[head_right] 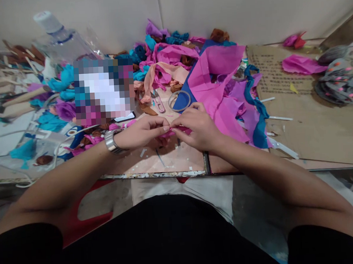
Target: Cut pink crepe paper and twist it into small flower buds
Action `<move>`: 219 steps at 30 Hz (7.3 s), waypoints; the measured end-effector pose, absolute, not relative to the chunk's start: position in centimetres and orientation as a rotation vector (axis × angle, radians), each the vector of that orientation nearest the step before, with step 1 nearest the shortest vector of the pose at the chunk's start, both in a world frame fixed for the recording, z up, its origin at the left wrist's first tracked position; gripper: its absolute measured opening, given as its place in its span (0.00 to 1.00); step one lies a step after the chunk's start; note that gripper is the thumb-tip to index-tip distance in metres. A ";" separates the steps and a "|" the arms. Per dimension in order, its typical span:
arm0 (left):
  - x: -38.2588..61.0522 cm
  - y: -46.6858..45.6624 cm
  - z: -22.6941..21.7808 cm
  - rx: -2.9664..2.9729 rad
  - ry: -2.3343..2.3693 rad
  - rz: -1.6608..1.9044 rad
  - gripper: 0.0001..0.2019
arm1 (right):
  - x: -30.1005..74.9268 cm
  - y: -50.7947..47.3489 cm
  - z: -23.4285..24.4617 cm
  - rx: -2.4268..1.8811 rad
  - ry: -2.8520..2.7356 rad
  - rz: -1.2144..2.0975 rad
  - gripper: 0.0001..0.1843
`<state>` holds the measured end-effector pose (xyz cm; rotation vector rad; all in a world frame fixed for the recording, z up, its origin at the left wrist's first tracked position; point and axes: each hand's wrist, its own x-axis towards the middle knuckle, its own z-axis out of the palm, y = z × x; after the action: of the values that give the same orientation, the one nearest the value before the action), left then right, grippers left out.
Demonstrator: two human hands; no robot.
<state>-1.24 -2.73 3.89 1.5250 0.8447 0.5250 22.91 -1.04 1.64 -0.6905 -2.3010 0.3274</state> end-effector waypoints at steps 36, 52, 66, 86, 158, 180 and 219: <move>-1.1 -3.8 3.8 2.309 1.058 0.564 0.12 | 23.1 -0.9 1.5 -0.611 -2.305 0.234 0.05; -1.1 -3.2 4.4 1.571 0.819 0.459 0.13 | 23.1 -0.9 2.1 -0.542 -2.356 0.122 0.05; -1.1 -3.0 4.1 1.528 0.874 0.496 0.16 | 23.1 -1.1 1.9 -0.653 -2.362 0.260 0.04; -1.4 -3.1 4.2 2.152 1.010 0.571 0.19 | 22.9 -1.0 1.7 -0.688 -2.348 0.278 0.06; -0.9 -3.3 4.7 1.226 0.882 0.545 0.20 | 23.1 -0.6 1.8 -0.624 -2.269 0.217 0.08; -1.0 -3.1 3.6 1.689 1.034 0.728 0.14 | 23.0 -0.6 1.6 -0.724 -2.339 0.137 0.09; -1.4 -3.3 2.2 2.654 1.149 0.817 0.14 | 22.6 -0.8 1.4 -0.812 -2.324 0.406 0.05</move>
<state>-1.39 -3.25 2.19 2.6539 1.1489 0.8173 22.58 -0.85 1.36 -0.8121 -2.3243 0.4061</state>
